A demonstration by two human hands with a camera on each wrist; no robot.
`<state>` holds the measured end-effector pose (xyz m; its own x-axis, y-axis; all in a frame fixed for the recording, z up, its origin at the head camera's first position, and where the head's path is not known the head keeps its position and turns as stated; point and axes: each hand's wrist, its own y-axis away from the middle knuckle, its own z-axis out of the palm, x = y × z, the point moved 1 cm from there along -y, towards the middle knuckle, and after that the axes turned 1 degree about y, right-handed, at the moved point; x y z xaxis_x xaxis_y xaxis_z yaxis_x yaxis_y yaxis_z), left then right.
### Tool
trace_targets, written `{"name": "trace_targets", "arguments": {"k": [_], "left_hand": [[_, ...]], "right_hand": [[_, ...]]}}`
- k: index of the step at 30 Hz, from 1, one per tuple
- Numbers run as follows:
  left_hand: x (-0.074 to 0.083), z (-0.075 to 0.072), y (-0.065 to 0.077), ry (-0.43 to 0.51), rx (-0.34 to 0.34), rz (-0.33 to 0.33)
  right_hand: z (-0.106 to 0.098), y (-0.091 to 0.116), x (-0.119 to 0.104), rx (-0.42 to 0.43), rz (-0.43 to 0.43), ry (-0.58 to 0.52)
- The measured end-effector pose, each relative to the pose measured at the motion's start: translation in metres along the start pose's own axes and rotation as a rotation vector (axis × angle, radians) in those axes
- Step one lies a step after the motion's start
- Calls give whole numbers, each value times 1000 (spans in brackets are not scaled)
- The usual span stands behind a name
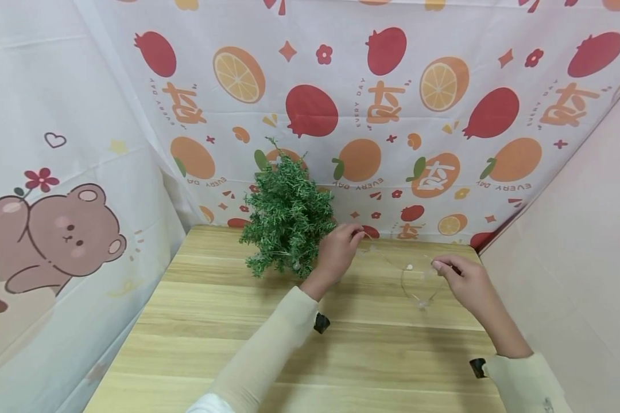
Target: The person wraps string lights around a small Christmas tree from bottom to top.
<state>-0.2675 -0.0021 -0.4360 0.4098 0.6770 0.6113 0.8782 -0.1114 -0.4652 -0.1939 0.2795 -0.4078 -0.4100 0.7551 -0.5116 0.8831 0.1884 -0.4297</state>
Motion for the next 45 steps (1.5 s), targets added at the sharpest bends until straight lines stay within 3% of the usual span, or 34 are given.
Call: {"name": "trace_targets", "arguments": {"k": [3, 6, 11, 15, 18, 21, 24, 27, 37, 45], "left_hand": [[3, 6, 5, -75, -24, 38], [9, 10, 9, -74, -52, 68], [29, 8, 10, 100, -128, 84], [49, 7, 7, 175, -187, 103], [62, 8, 4, 182, -234, 154], [68, 11, 1, 145, -259, 261], [70, 15, -2, 104, -258, 369], [70, 18, -2, 83, -262, 410], [69, 23, -6, 9, -264, 415], [63, 25, -7, 33, -275, 427]], "right_hand": [[0, -3, -2, 20, 38, -25], [2, -6, -4, 36, 57, -31], [2, -10, -9, 44, 79, -21], [6, -14, -12, 22, 80, 7], [11, -18, -16, 12, 43, 36], [17, -22, -20, 7, -5, 71], [20, -23, -25, -9, -17, 80], [22, -23, -28, -14, -2, 64], [23, -23, -33, -26, 51, 12], [24, -25, -37, -14, 64, -12]]}}
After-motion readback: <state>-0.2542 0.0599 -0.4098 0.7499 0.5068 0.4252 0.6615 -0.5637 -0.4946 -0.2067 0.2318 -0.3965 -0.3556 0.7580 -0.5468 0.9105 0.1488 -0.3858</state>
